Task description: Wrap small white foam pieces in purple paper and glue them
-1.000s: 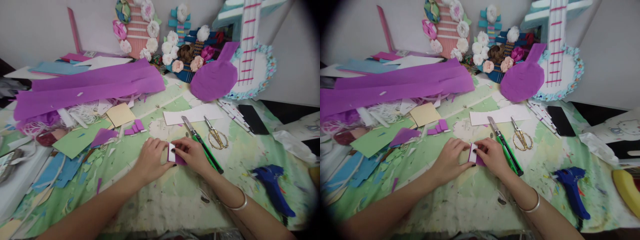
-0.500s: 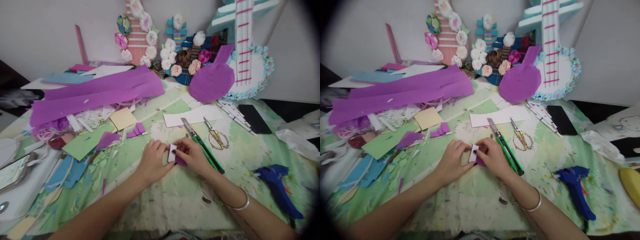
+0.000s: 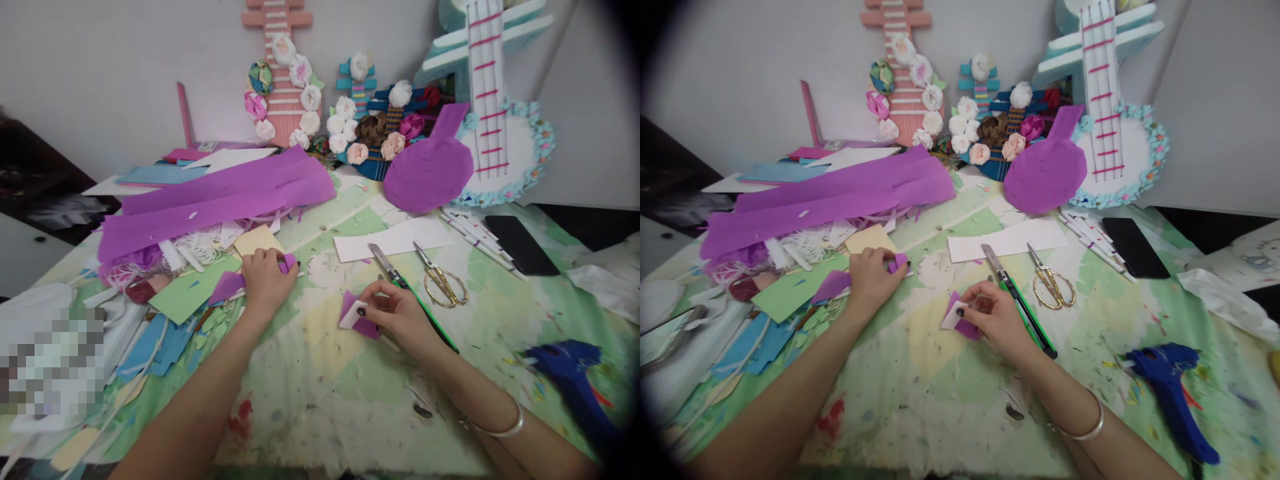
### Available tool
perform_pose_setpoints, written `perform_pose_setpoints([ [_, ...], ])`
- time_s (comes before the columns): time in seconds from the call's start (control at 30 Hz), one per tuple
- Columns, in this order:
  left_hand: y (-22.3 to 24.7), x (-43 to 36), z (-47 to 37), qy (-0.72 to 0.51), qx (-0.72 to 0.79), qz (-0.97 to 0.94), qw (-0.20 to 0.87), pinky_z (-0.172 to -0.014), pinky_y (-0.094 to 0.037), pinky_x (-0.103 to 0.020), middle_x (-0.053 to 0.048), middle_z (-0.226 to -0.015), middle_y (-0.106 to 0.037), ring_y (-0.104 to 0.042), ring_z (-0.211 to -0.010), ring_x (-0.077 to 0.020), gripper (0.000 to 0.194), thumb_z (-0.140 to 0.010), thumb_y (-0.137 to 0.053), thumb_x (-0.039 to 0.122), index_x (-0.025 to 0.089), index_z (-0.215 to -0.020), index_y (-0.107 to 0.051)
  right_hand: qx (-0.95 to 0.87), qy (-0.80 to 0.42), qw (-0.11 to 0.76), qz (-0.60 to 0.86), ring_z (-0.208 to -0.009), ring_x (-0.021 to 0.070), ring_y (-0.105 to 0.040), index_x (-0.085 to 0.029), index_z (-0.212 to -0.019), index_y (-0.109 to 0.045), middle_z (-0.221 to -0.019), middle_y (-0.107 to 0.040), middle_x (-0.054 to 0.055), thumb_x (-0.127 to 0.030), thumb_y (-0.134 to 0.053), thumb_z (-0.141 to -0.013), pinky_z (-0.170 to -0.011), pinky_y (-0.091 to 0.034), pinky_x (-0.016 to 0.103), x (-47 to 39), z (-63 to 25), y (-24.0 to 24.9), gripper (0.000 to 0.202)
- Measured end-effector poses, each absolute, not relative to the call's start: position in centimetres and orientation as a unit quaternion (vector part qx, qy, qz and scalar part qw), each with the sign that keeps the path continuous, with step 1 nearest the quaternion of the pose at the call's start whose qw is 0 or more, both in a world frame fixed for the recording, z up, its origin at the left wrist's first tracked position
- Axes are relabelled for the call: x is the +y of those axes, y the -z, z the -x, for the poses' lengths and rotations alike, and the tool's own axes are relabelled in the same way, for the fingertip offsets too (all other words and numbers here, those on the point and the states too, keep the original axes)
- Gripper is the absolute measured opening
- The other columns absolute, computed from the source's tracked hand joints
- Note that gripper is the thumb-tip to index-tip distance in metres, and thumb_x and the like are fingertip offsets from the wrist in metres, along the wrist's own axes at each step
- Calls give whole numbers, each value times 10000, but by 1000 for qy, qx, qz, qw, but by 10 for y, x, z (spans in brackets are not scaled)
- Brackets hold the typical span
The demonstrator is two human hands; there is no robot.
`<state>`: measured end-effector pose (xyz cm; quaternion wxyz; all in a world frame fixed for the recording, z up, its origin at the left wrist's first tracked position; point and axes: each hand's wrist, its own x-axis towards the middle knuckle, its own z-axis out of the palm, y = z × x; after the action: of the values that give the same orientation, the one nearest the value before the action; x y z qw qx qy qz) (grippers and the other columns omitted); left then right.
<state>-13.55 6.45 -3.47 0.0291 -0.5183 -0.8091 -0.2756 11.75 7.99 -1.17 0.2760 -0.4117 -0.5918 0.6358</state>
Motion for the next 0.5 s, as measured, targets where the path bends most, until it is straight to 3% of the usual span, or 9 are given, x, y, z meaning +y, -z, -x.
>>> perform_pose_setpoints([
  [0.17,23,59,125,366,-782,502,-51,-846,-422,-426,-57,-839,-659,-546,-931,-260,108,-705,-631,259,206,-798,-619,-516,-699,328,371,-604,120,-591,-193,-795,-538,-719,-605,-9,-356,-751,-692,-582,-473,252,83,-124,4,287],
  [0.3,6,47,110,453,-702,547,-48,-788,-475,-359,-31,-841,-672,-599,-847,-196,63,-782,-598,246,212,-828,-625,-496,-701,372,351,-722,155,-650,-216,-833,-498,-848,-628,11,-370,-739,-723,-714,-523,307,82,-126,3,306],
  [0.43,-3,35,94,445,-612,653,16,-959,-420,-416,-44,-970,-691,-569,-1088,-224,37,-812,-580,185,212,-801,-602,-525,-674,394,339,-803,183,-659,-238,-861,-469,-898,-638,27,-428,-694,-763,-736,-542,334,77,-125,4,311],
  [0.5,-3,30,88,449,-611,652,16,-960,-420,-426,-49,-970,-692,-556,-1125,-237,33,-823,-574,185,215,-831,-586,-527,-669,395,344,-815,194,-667,-252,-876,-438,-914,-650,32,-458,-666,-779,-730,-546,345,75,-124,4,323],
])
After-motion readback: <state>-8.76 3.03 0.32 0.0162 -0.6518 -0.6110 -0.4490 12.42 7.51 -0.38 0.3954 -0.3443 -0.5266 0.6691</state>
